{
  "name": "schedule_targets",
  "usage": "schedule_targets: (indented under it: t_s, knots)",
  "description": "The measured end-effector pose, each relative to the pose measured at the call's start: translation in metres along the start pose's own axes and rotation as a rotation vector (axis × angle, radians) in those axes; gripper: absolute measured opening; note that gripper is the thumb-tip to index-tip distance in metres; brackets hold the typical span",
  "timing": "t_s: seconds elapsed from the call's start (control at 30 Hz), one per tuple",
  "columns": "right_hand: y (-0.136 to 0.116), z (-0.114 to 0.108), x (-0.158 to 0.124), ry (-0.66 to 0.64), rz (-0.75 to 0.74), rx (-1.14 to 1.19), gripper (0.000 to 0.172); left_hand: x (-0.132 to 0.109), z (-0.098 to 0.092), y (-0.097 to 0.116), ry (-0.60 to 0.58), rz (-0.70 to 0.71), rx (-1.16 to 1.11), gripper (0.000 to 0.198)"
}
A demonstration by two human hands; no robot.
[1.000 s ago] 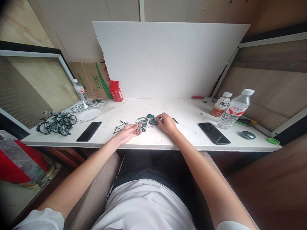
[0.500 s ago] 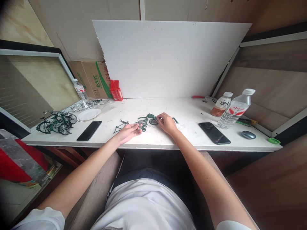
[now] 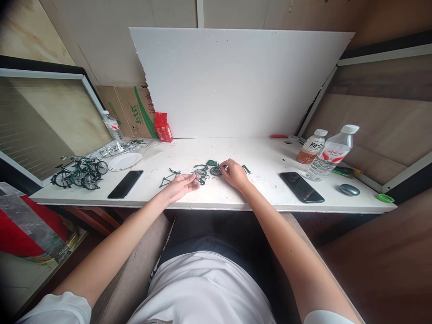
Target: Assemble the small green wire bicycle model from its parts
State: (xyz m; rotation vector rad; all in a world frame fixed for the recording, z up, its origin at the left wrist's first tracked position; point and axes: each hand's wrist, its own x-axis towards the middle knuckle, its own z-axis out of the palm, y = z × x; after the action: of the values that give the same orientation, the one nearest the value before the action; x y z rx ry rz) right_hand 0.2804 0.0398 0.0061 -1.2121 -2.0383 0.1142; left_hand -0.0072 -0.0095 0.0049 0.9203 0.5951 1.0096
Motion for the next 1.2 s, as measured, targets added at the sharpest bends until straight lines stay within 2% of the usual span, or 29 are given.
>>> schedule_targets:
  t_s: [0.7,1.2]
  knots:
    - [-0.0012,0.0002,-0.0003,0.004,-0.017,0.003,0.019,0.0017,-0.003,-0.0017,-0.024,0.01,0.045,0.035]
    - [-0.0064,-0.0014,-0.0005,-0.026,-0.009,-0.008,0.021,-0.0003,0.0019,-0.0008,-0.038,0.033,0.092,0.034]
